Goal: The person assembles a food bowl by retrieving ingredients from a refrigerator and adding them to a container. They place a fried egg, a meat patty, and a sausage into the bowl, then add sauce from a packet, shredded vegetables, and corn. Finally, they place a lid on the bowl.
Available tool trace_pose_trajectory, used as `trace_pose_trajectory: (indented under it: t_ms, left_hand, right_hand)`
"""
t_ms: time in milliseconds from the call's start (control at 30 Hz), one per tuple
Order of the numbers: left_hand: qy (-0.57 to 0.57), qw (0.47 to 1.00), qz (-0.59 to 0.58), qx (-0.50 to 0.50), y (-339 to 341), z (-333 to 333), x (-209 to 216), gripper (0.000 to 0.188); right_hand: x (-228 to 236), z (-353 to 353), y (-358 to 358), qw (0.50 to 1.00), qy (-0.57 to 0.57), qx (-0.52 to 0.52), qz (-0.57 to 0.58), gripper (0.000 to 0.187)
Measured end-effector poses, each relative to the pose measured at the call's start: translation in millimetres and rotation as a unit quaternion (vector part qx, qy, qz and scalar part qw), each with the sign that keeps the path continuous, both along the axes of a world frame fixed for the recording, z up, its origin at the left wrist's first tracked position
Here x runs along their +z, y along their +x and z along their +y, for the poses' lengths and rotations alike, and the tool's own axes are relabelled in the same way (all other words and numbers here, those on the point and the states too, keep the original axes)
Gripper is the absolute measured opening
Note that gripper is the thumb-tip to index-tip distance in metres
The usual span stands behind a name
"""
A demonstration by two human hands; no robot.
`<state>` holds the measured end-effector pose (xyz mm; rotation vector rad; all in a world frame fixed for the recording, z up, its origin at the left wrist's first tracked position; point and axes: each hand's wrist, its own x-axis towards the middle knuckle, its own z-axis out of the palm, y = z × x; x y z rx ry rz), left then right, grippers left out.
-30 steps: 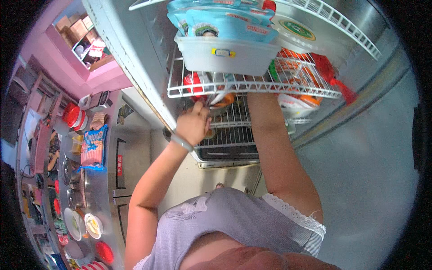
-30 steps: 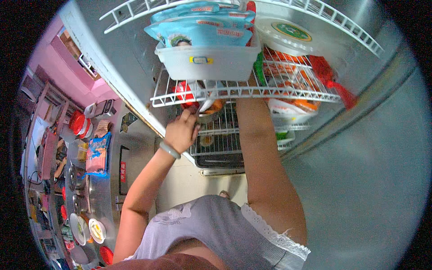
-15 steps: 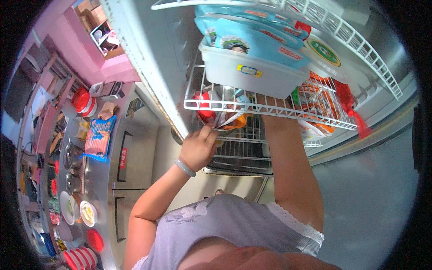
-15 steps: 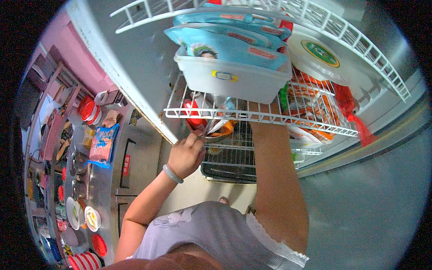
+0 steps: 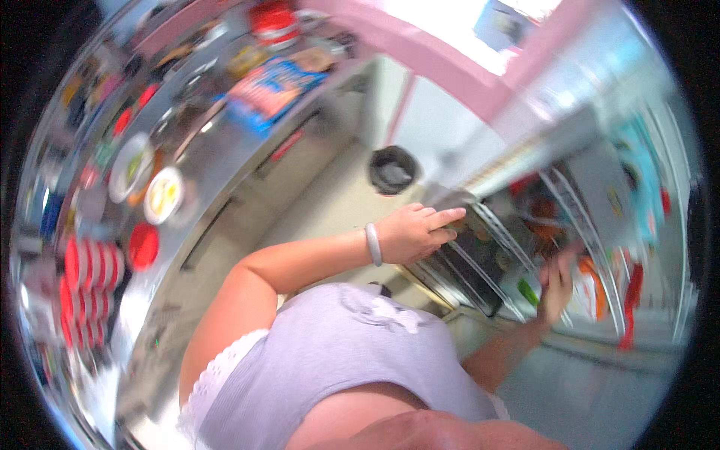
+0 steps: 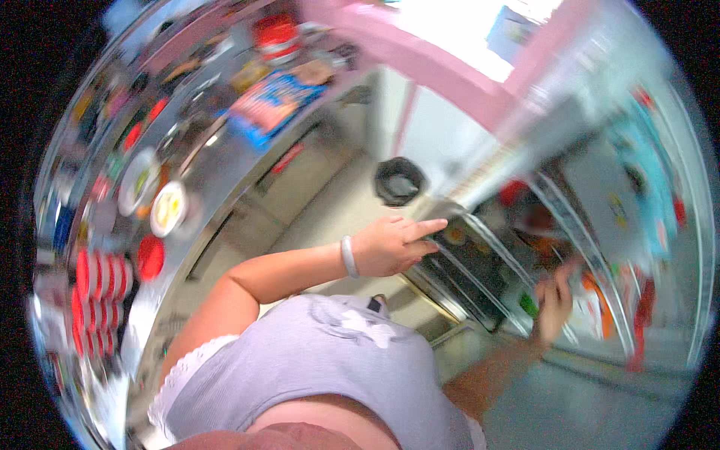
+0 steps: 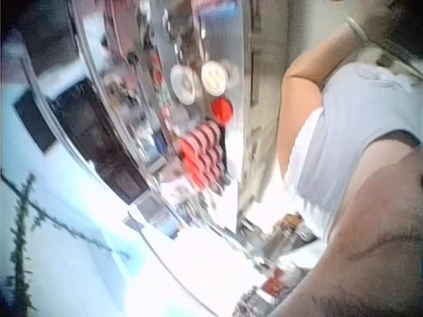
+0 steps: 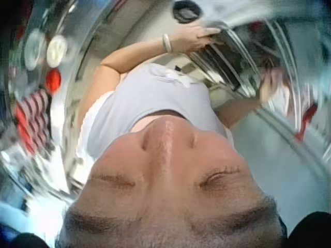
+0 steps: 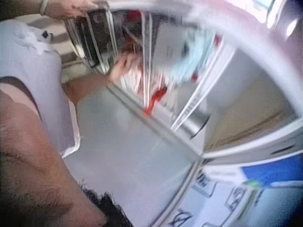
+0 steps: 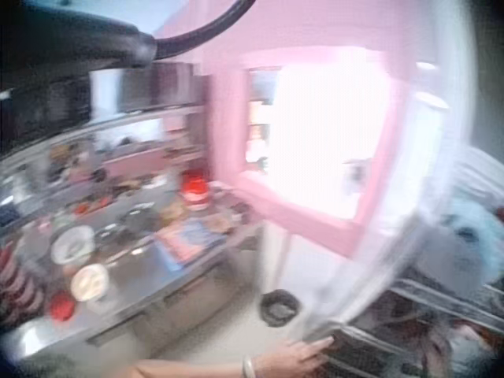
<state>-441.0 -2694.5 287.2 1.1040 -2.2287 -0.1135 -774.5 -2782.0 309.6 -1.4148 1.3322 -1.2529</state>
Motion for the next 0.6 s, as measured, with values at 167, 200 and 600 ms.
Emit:
trace_pose_trajectory:
  t_ms: [167,200,600]
  left_hand:
    - [0.088,0.976,0.036,0.197,140.0,116.6,-63.4,0.027]
    - [0.109,0.964,0.040,0.240,167.1,143.2,-73.1,0.026]
    - [0.134,0.734,0.174,0.643,335.7,399.9,-102.7,0.023]
  right_hand:
    - [-2.5,92.2,85.9,0.932,0.235,0.246,0.122,0.011]
    - [-9.4,92.8,127.5,0.900,0.258,0.326,0.129,0.008]
    - [-75.7,265.8,739.7,0.612,-0.154,0.675,0.383,0.019]
